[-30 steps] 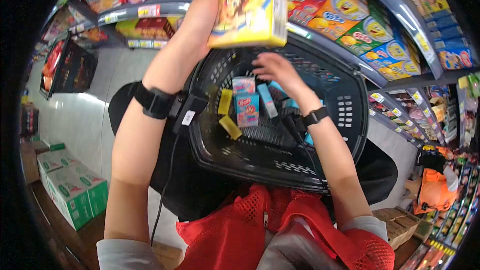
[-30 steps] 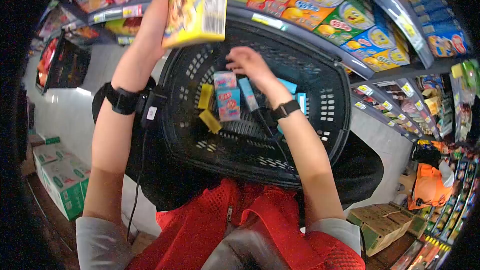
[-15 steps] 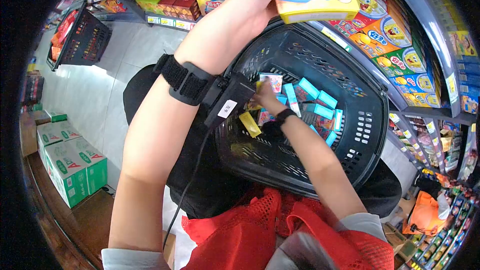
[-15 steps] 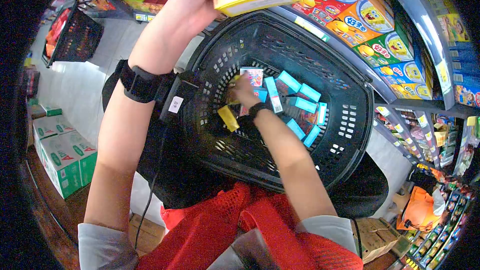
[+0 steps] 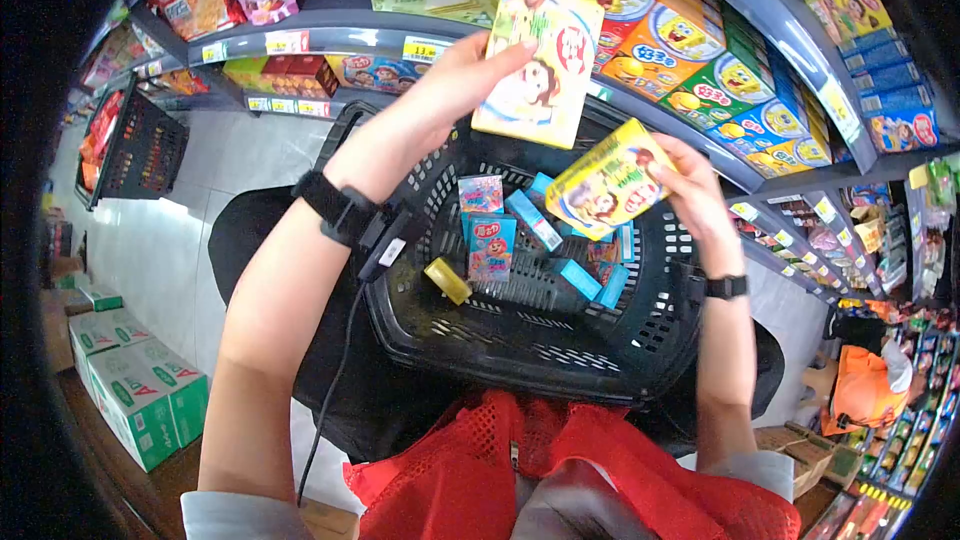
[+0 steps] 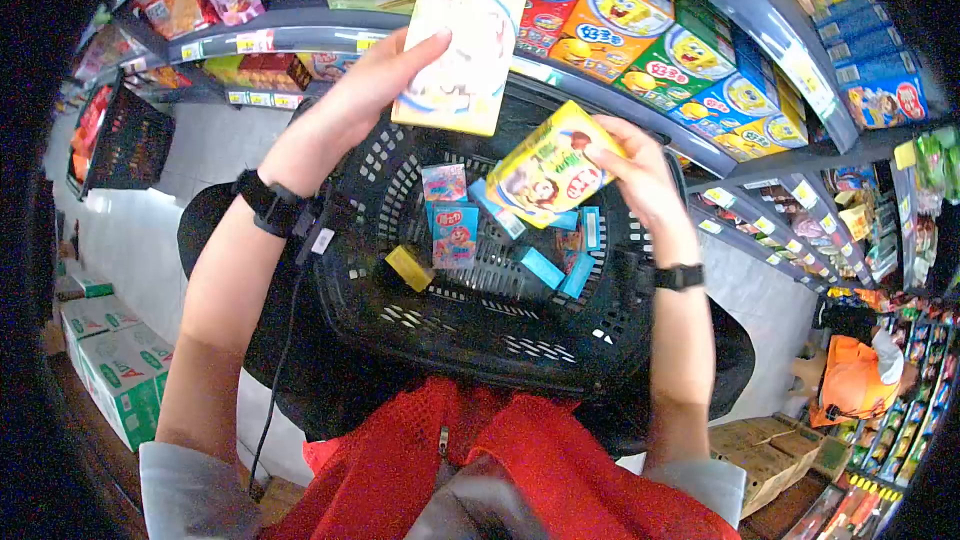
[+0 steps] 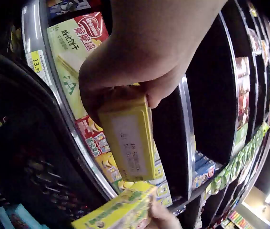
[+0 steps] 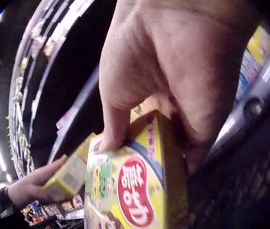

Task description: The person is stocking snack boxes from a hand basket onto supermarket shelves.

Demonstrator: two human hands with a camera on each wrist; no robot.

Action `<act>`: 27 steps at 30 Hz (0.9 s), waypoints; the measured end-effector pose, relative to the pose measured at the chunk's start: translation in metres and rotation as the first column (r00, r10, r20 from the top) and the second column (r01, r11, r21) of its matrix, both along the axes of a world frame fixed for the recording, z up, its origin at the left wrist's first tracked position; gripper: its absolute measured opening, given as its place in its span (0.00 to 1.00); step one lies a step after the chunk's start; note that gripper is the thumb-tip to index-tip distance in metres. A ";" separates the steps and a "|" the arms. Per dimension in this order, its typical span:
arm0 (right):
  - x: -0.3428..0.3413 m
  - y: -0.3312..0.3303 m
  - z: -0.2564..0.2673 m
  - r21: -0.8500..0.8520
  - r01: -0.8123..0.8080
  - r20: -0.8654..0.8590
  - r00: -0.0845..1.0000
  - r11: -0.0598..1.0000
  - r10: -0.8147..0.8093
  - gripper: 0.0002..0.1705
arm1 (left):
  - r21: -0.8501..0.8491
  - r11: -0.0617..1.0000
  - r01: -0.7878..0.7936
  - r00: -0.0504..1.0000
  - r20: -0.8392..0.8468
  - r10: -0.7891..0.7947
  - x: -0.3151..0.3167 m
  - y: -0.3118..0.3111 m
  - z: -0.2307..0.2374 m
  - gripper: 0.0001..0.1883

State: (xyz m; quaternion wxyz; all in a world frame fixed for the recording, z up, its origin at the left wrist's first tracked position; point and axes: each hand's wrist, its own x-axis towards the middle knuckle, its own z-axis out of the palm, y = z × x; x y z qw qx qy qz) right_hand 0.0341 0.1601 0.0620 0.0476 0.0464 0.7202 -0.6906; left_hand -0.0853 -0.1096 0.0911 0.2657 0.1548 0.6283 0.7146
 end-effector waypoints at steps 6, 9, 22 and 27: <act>0.063 -0.032 0.126 0.833 0.167 -0.363 0.884 0.527 0.294 0.25 | -0.038 0.990 0.132 0.989 0.066 -0.130 0.026 0.010 -0.009 0.25; 0.083 -0.041 0.142 0.854 0.435 -0.520 0.675 0.287 0.524 0.20 | -0.072 0.978 0.196 0.974 0.127 -0.186 0.028 0.013 -0.021 0.27; 0.059 -0.043 0.049 0.612 0.366 -0.649 0.740 0.701 0.179 0.23 | 0.131 0.934 0.331 0.847 0.395 -0.356 0.068 0.011 -0.019 0.24; 0.049 -0.040 0.033 0.418 0.102 -0.325 0.945 0.902 0.044 0.22 | 0.155 0.960 0.233 0.892 0.360 -0.275 0.070 0.018 -0.045 0.22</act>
